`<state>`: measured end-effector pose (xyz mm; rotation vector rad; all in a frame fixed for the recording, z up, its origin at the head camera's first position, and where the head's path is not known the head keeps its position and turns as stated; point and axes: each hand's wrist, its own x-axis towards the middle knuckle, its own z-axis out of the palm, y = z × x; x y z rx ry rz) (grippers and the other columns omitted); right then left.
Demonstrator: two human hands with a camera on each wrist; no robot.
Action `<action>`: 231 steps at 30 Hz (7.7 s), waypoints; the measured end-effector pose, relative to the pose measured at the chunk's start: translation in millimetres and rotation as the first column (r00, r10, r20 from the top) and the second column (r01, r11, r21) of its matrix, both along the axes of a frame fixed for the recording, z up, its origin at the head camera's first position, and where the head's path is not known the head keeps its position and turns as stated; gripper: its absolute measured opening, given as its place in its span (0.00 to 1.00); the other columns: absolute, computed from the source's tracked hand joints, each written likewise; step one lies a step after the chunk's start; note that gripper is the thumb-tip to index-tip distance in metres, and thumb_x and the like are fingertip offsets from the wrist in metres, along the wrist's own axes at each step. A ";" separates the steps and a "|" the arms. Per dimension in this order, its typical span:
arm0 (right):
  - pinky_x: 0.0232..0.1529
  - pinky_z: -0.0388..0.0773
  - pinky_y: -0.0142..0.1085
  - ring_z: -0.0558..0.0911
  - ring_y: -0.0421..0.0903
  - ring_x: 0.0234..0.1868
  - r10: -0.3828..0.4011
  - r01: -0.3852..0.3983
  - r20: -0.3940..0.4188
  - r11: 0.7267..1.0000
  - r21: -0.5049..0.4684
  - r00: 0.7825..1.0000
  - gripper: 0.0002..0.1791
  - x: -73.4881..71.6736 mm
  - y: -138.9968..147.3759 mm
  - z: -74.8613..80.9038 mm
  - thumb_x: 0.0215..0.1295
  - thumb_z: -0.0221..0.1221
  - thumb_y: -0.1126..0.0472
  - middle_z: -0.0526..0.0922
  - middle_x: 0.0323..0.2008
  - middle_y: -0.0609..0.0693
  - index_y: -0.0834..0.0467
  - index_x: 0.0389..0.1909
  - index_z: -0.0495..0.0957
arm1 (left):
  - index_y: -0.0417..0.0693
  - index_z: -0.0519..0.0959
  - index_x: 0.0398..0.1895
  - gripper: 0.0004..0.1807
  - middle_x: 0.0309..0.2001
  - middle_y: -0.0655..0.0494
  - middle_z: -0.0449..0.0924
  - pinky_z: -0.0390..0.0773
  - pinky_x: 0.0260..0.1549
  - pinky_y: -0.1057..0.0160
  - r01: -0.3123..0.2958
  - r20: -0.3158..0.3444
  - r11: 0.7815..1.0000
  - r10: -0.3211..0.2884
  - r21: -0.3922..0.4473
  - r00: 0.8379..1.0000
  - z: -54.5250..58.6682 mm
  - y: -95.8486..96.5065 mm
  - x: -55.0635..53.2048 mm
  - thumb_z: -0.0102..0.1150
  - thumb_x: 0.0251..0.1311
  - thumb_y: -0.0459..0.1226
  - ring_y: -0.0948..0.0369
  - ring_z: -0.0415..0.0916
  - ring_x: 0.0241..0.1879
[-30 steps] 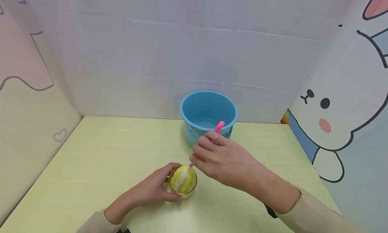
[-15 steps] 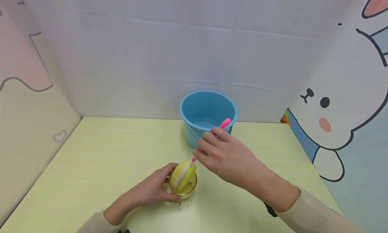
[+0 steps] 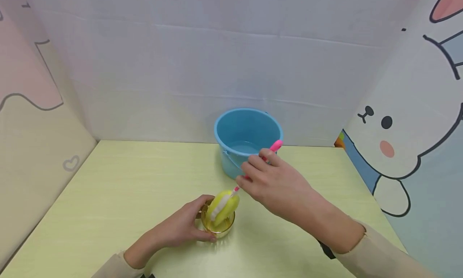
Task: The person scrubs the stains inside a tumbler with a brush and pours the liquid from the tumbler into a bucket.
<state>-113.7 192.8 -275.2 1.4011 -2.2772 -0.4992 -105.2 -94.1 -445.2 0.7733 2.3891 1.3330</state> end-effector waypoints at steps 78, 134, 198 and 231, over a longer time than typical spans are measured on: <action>0.54 0.72 0.53 0.75 0.57 0.54 -0.095 0.098 0.054 0.993 -0.059 0.994 0.31 3.7 19.8 0.3 0.50 0.83 0.62 0.81 0.46 0.53 0.49 0.56 0.84 | 0.52 0.67 0.74 0.51 0.61 0.64 0.77 0.76 0.63 0.57 -0.010 -0.002 0.999 0.010 -0.032 1.000 -0.7 -0.2 -0.7 0.86 0.48 0.51 0.64 0.75 0.58; 0.52 0.75 0.53 0.77 0.55 0.54 0.007 -0.002 0.033 0.986 -0.164 0.999 0.29 -0.1 6.3 -18.8 0.50 0.83 0.63 0.82 0.49 0.52 0.50 0.53 0.83 | 0.53 0.68 0.72 0.50 0.56 0.68 0.78 0.77 0.59 0.60 -0.004 -0.001 1.000 0.004 0.015 1.000 -3.1 0.5 -0.7 0.87 0.48 0.48 0.66 0.77 0.53; 0.53 0.72 0.52 0.75 0.54 0.48 -0.052 0.056 0.099 0.997 -0.046 0.994 0.32 14.3 25.9 12.4 0.45 0.84 0.64 0.80 0.44 0.50 0.49 0.54 0.86 | 0.53 0.68 0.72 0.49 0.63 0.65 0.77 0.75 0.65 0.56 -0.010 -0.022 1.000 0.010 -0.022 1.000 -3.7 1.7 -0.4 0.87 0.48 0.48 0.64 0.74 0.61; 0.53 0.75 0.54 0.78 0.53 0.58 0.037 -0.029 0.045 0.985 -0.171 0.998 0.31 1.6 7.6 -9.9 0.49 0.83 0.63 0.84 0.53 0.49 0.49 0.55 0.83 | 0.54 0.68 0.71 0.48 0.56 0.69 0.78 0.76 0.61 0.59 0.000 0.017 1.000 0.000 0.024 1.000 -0.5 0.8 0.1 0.87 0.49 0.45 0.66 0.77 0.54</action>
